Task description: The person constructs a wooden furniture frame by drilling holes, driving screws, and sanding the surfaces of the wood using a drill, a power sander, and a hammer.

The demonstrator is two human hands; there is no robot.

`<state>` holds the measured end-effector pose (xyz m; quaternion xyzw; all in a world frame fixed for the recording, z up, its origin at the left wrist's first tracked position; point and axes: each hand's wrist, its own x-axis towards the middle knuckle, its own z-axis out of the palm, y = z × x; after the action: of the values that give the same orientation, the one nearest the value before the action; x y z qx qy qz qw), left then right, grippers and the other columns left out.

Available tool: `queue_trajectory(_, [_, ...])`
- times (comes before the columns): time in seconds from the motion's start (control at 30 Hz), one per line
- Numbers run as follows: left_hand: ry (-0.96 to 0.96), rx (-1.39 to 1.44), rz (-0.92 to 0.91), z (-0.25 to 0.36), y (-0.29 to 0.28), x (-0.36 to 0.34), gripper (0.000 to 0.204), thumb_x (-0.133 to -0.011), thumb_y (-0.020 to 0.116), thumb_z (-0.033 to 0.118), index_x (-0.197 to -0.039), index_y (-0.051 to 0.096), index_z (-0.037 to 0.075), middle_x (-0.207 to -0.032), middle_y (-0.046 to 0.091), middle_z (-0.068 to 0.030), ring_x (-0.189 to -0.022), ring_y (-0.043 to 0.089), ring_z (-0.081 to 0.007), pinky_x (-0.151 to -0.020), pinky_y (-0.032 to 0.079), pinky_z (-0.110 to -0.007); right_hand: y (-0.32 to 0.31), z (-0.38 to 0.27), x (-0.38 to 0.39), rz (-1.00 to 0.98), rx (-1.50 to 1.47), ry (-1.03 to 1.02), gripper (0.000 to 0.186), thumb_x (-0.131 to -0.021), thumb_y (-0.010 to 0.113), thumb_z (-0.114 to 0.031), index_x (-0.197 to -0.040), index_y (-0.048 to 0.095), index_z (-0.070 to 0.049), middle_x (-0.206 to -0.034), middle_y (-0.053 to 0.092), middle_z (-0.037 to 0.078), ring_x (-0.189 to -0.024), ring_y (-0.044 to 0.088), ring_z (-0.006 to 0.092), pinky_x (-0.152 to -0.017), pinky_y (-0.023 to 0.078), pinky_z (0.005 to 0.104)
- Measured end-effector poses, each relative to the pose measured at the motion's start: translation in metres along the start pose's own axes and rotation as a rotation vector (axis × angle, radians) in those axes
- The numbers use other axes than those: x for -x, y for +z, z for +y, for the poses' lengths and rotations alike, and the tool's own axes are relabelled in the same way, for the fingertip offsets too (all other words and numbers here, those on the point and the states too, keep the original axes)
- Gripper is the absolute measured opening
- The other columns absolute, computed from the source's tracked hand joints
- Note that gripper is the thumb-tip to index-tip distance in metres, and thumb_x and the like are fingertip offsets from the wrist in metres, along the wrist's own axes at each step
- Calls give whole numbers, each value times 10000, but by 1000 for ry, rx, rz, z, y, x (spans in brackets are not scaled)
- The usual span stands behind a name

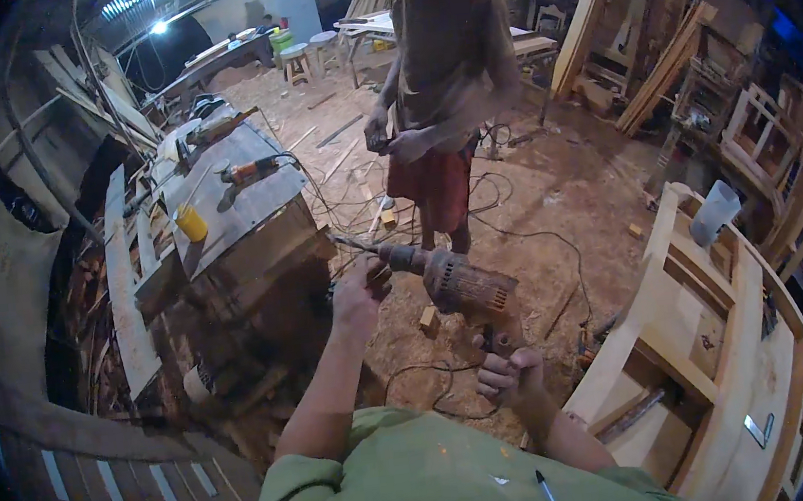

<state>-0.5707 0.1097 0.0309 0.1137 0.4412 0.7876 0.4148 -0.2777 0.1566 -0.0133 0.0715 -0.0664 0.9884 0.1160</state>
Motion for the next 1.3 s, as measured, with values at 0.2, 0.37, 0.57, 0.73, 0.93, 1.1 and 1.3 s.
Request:
queue_trajectory(0.2, [57,109,-25,0,-14,-2,300,-1013,475,289,-1042,620,29,-916,634,-70,-849,611,-162,-716,499,-320,-6,3,-2,-43,11,27,646,-776,554,-178,-1381,384,-33,-662,443,-51,-572,455,106,-688,409,327])
queue_trajectory(0.37, [309,-87,-27,1,-5,6,232,-999,512,270,-936,642,89,-752,600,-8,-648,570,-139,-576,469,-324,-3,5,-4,-5,-17,49,614,-761,570,-197,-1334,423,-33,-648,420,-51,-562,449,106,-669,393,323])
queue_trajectory(0.57, [37,156,108,29,32,34,136,-945,598,189,-848,556,105,-757,523,8,-647,499,-105,-586,376,-276,-7,2,0,0,-53,59,630,-761,583,-193,-1347,419,-27,-643,417,-50,-554,445,100,-659,403,323])
queue_trajectory(0.73, [22,133,57,18,19,30,227,-951,611,230,-728,588,192,-564,509,62,-415,464,-90,-365,383,-264,-2,3,-2,-41,1,46,642,-788,582,-188,-1380,391,-29,-661,440,-48,-560,452,98,-673,410,329])
queue_trajectory(0.93, [313,81,-135,-17,-28,-10,200,-959,571,182,-1082,665,55,-942,687,-51,-887,648,-206,-813,517,-355,-5,8,-2,-30,-50,94,660,-789,585,-186,-1390,368,-22,-661,448,-43,-556,448,98,-668,403,333])
queue_trajectory(1.1, [115,277,-113,-5,-24,4,232,-950,591,248,-1038,677,51,-978,698,-47,-911,663,-177,-836,513,-324,-5,11,0,54,29,75,567,-781,594,-227,-1294,452,-31,-650,395,-47,-539,422,97,-628,387,317])
queue_trajectory(1.3, [159,301,-52,-3,-28,7,217,-951,588,247,-1011,687,64,-906,688,-30,-838,656,-155,-796,510,-317,13,15,-6,4,-28,136,370,-804,589,-217,-1131,529,-54,-667,382,-49,-576,437,99,-661,407,331])
